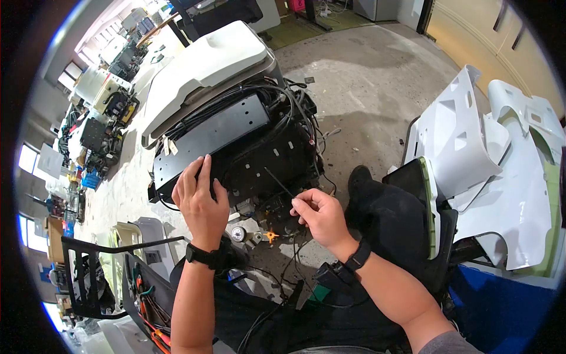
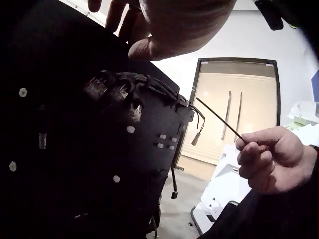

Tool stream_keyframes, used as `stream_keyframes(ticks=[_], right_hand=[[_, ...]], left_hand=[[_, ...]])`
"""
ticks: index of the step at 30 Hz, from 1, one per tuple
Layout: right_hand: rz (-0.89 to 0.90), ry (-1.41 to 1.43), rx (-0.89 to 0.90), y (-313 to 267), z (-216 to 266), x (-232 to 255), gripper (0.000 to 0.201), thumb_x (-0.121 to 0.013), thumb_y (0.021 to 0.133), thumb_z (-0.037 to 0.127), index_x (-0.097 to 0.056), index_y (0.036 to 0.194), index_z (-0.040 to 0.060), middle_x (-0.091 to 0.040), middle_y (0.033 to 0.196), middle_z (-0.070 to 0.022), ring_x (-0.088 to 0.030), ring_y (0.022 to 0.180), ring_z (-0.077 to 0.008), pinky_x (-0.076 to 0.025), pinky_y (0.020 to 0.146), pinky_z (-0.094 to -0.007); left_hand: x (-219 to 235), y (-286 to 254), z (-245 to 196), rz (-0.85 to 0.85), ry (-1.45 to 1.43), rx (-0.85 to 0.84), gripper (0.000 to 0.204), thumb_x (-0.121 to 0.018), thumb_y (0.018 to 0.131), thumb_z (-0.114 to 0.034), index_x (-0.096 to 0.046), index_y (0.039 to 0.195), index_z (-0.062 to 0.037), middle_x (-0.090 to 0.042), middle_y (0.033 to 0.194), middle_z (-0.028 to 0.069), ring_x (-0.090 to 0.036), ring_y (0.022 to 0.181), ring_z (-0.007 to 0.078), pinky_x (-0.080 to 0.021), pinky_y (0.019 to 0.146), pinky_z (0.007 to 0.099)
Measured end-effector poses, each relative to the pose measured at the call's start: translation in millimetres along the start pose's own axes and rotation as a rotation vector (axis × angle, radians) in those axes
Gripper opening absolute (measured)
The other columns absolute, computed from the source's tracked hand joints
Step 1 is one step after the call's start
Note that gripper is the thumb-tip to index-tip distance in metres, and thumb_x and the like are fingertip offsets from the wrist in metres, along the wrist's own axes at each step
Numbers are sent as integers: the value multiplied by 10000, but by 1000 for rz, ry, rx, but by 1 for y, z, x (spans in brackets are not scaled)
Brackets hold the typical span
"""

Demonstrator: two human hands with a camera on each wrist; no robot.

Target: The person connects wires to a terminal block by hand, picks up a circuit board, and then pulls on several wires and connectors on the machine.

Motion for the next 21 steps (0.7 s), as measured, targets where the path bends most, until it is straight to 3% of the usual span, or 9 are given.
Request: stream_keyframes(ticks=[5,10,14,16,18,20,21], right_hand=[[-1,-30,22,0,-2,1,179,-575,851,168,-583,875,-9,-622,726,-47,-534,583,-73,-433,536,-219],[-31,-52,42,0,-4,1,183,-578,847,170,-588,872,-11,-624,712,-44,-531,572,-75,-435,530,-229],[-79,-132,-13,-1,1,3,154,-572,850,152,-599,872,2,-633,732,-53,-546,598,-75,-438,541,-222],[-93,-99,-31,0,-1,9,159,-576,852,153,-591,867,-5,-631,743,-54,-549,613,-74,-434,539,-211],[-118,-58,-66,-1,4,10,138,-566,863,151,-576,885,15,-611,723,-32,-503,566,-46,-389,502,-183],[-118,-34,-80,1,-2,13,124,-566,862,145,-571,886,24,-609,722,-28,-490,554,-45,-380,492,-180],[-120,-57,-81,2,-4,13,121,-567,863,145,-573,882,26,-611,728,-28,-491,557,-46,-378,493,-180]], left_hand=[[3,6,-1,-13,-26,26,419,-545,721,-37,-547,1139,-73,-537,1034,78,-482,1031,251,-322,900,356],[-2,14,1,6,-28,95,378,-547,618,-12,-561,988,-84,-519,859,52,-484,930,246,-335,815,368],[-7,16,5,-42,-120,132,372,-551,615,-26,-553,981,-92,-532,880,83,-483,945,265,-332,820,390],[-2,4,-3,-172,-268,54,364,-556,617,-14,-550,975,-80,-540,910,102,-486,956,278,-336,829,381],[-5,-19,-6,-85,-395,39,338,-553,628,13,-556,956,-68,-547,933,108,-500,940,286,-364,818,374],[-25,-49,9,21,-554,143,283,-544,662,39,-561,933,-39,-538,948,117,-491,952,296,-390,815,384],[-25,-57,16,-43,-543,158,231,-531,657,56,-570,866,-35,-552,896,104,-528,848,301,-434,735,361]])
Point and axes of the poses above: each hand's wrist, its own y-axis towards the middle knuckle, its own x-axis out of the back of the hand, z = x × y, the point moved 5 cm from there along y, towards the middle knuckle
